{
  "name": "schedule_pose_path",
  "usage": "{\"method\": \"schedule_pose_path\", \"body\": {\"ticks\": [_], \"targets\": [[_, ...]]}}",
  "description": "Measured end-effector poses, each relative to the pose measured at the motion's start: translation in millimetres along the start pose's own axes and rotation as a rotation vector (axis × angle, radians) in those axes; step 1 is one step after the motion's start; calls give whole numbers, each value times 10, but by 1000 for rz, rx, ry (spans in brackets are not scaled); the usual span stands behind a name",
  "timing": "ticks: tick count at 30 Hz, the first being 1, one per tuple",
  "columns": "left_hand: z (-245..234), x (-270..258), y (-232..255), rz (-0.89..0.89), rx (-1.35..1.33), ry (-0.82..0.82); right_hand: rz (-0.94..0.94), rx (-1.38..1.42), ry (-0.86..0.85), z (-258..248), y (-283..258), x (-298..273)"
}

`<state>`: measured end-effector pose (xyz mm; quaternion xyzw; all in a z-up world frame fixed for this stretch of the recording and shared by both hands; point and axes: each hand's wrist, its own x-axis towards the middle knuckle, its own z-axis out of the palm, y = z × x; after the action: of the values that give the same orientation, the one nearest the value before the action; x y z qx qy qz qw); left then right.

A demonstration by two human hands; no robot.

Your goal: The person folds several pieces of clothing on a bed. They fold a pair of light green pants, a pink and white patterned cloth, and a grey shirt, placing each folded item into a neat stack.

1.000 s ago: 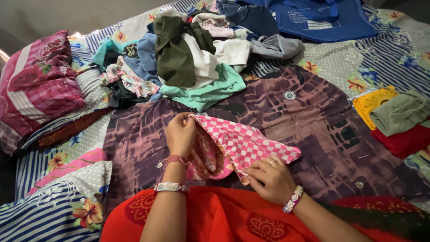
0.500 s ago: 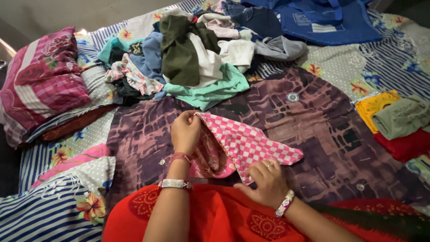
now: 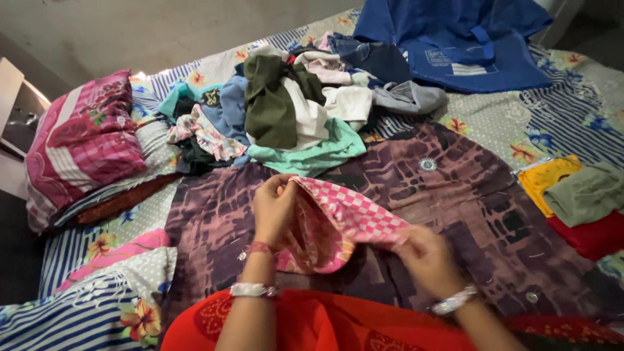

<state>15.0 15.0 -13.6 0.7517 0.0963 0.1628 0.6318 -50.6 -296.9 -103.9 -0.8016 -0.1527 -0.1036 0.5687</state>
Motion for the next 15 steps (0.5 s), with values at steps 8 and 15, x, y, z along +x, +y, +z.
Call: {"method": "schedule_pose_path", "body": {"ticks": [8,15], "targets": [[-527,245,399,215,229,-410,-134,47,702,-1644,410,-6],[-1148,646,163,70,-489,-306,-44,-35,910,-2419,682,-258]]}}
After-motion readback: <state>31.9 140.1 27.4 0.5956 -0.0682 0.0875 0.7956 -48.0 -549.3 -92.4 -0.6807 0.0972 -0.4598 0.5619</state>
